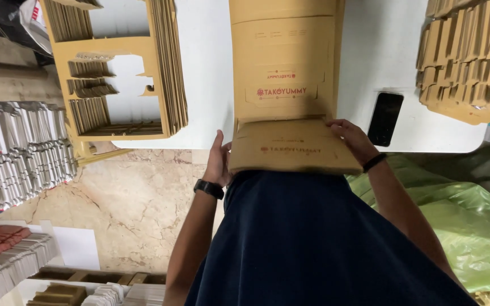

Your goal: Folding cardboard sheets into boxes and placing metallic liners inside them at a packaging station.

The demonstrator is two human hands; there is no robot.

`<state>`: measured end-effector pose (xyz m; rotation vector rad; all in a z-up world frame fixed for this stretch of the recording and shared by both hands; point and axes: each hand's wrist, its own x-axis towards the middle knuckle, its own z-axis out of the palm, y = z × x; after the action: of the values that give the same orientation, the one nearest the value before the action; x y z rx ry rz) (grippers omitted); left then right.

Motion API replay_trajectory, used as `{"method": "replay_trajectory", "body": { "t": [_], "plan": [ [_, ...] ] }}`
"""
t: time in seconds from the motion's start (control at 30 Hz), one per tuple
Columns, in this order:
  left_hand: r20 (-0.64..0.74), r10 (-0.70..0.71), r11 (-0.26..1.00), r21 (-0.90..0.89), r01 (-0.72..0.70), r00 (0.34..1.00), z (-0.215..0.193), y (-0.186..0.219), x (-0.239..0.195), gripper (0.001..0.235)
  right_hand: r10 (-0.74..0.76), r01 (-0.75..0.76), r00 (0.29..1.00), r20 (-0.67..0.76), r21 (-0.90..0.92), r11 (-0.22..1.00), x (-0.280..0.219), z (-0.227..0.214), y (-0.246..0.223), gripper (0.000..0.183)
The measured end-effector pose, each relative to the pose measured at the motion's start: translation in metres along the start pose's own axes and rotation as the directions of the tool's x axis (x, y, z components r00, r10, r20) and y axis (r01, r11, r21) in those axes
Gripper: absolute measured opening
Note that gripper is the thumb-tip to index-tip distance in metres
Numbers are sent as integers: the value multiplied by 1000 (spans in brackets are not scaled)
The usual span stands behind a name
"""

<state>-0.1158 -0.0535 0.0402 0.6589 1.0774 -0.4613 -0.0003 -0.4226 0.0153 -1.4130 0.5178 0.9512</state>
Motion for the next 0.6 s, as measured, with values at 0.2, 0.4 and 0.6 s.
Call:
{"method": "replay_trajectory", "body": {
  "t": [0.2,0.4,0.6],
  "plan": [
    [82,-66,976,215,47,994,2,9,0,33,158,-152,978,-139,50,987,8,0,13,82],
    [243,231,893,331,-304,942,24,34,-2,55,-4,-2,991,-131,-47,999,2,17,-30,61],
    [398,417,738,376,-560,817,52,68,-32,48,-265,260,952,-154,-52,964,3,35,-80,56]
  ]
}}
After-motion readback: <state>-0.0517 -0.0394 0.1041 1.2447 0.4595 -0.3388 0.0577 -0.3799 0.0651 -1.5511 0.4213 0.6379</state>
